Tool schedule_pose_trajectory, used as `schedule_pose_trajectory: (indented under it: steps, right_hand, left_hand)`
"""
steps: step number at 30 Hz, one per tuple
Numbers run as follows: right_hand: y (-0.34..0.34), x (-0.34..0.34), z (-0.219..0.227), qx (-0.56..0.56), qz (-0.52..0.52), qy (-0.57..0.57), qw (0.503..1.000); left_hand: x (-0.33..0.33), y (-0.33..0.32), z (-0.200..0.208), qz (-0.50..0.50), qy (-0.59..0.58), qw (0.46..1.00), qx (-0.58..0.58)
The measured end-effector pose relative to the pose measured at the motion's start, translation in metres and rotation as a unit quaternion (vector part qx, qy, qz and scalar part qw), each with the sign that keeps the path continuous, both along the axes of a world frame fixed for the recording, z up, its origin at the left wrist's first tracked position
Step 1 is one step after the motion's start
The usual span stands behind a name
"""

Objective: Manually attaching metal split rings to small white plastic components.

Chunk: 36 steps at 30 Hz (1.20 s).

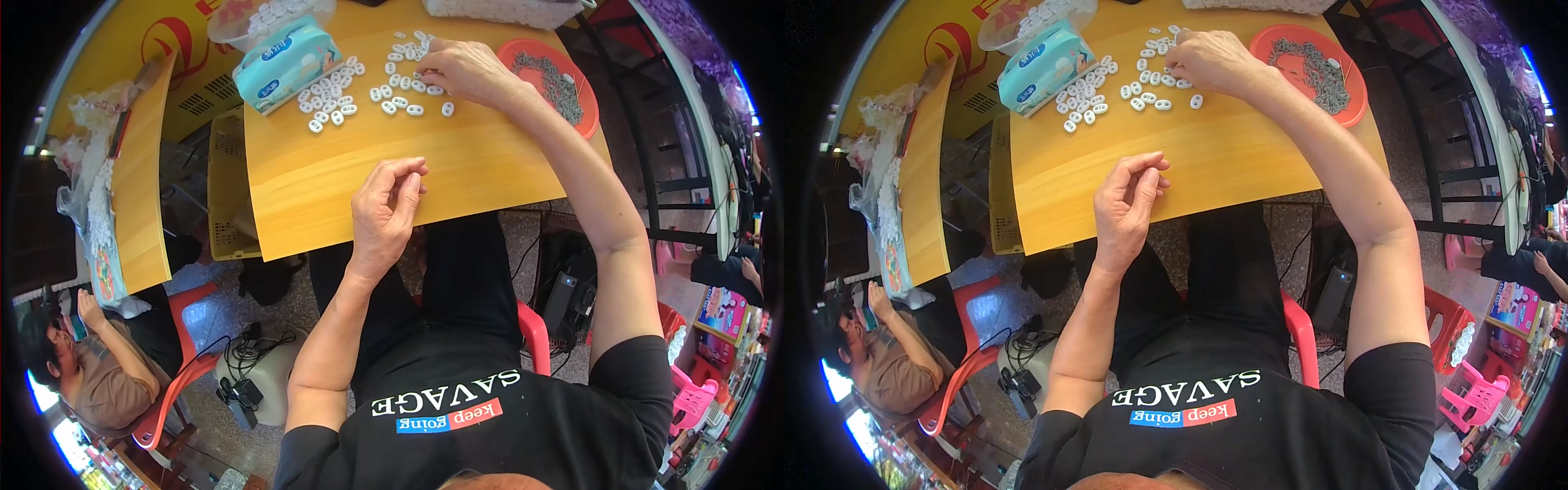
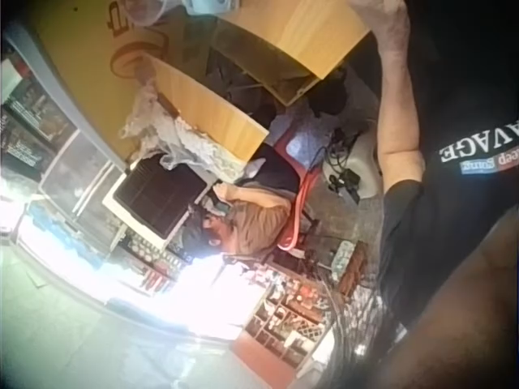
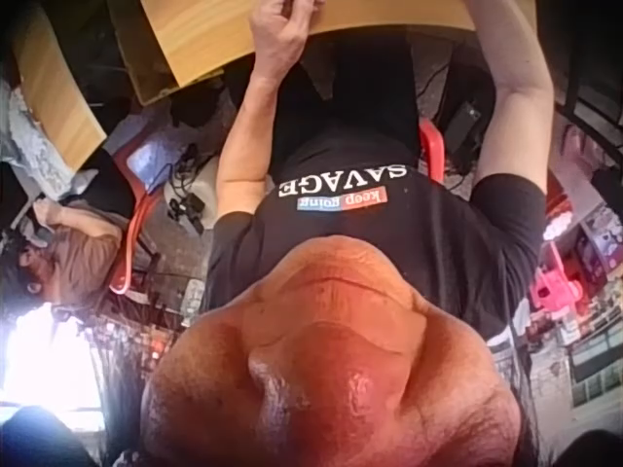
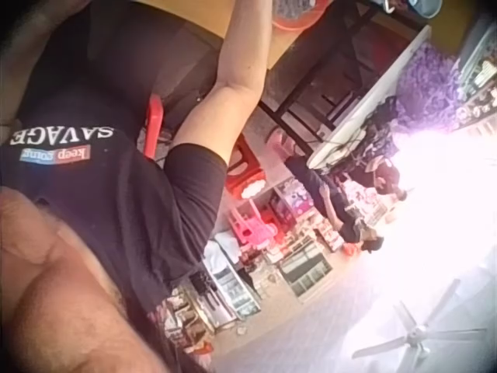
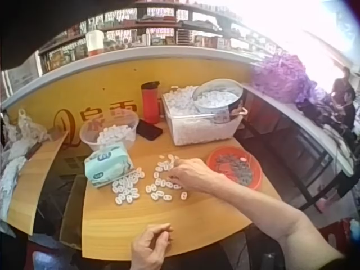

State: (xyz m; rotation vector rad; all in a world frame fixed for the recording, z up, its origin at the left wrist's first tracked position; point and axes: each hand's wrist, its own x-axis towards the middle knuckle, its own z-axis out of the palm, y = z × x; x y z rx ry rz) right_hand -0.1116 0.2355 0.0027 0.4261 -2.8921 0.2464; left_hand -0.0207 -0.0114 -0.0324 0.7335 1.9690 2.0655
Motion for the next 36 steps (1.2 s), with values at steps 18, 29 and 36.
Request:
schedule_pose_trajectory:
  steps: [18, 29, 36]
  right_hand:
    - [-0.026, 0.038, 0.019, -0.289, -0.047, -0.118, 0.949]
    - [-0.066, 0.105, 0.026, -0.491, -0.072, -0.221, 0.840]
    - [-0.072, 0.120, 0.019, -0.504, -0.075, -0.193, 0.839]
  left_hand:
    - [0.001, -0.001, -0.001, 0.009, -0.043, 0.999, 0.015]
    - [0.008, 0.011, 0.013, 0.062, -0.085, 0.990, 0.097]
    - [0.007, 0.008, 0.015, 0.066, -0.099, 0.990, 0.081]
